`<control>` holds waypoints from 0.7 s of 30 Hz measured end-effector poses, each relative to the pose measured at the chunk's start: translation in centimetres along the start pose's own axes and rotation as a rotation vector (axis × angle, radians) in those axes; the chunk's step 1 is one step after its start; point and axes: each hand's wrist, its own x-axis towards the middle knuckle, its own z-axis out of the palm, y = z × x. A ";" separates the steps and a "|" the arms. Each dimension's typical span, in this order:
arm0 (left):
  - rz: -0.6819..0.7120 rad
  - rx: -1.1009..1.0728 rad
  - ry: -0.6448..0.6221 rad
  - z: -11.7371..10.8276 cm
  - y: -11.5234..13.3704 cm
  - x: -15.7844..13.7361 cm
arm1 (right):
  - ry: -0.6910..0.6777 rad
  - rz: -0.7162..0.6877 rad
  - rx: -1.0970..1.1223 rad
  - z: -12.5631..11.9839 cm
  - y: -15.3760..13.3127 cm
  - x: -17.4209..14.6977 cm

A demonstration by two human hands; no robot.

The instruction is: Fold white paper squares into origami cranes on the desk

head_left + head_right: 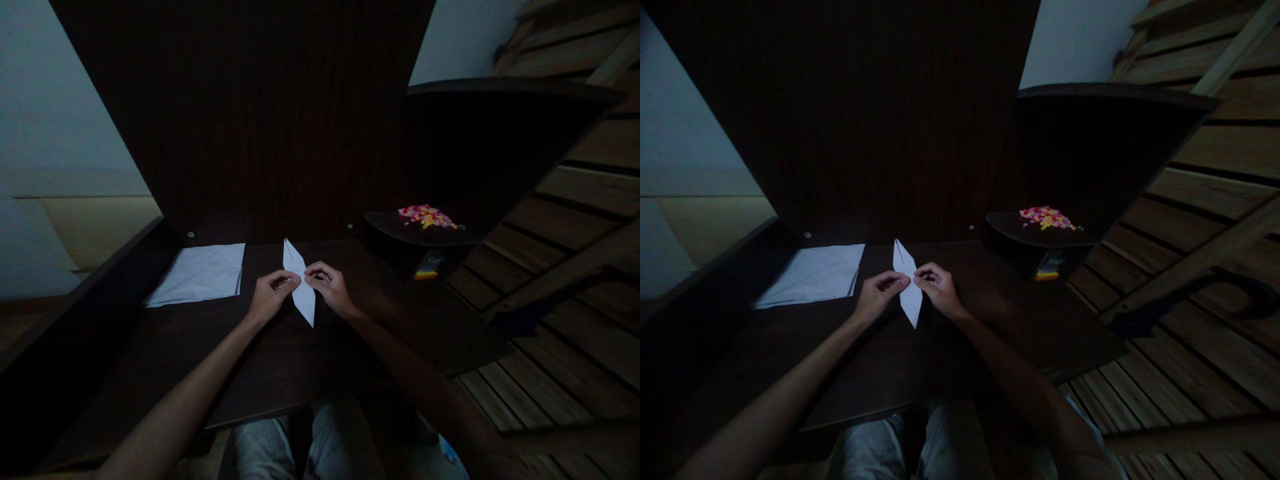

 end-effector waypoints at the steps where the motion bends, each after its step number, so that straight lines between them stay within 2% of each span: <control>1: 0.010 0.029 0.003 0.0 0.0 -0.1 | -0.002 0.010 0.008 0.0 0.1 0.0; 14: 0.024 0.069 0.063 0.3 0.4 -0.3 | 0.032 0.072 0.057 0.2 1.3 0.1; 21: 0.020 0.042 0.001 0.0 0.1 -0.1 | 0.046 0.060 0.066 0.1 1.3 0.3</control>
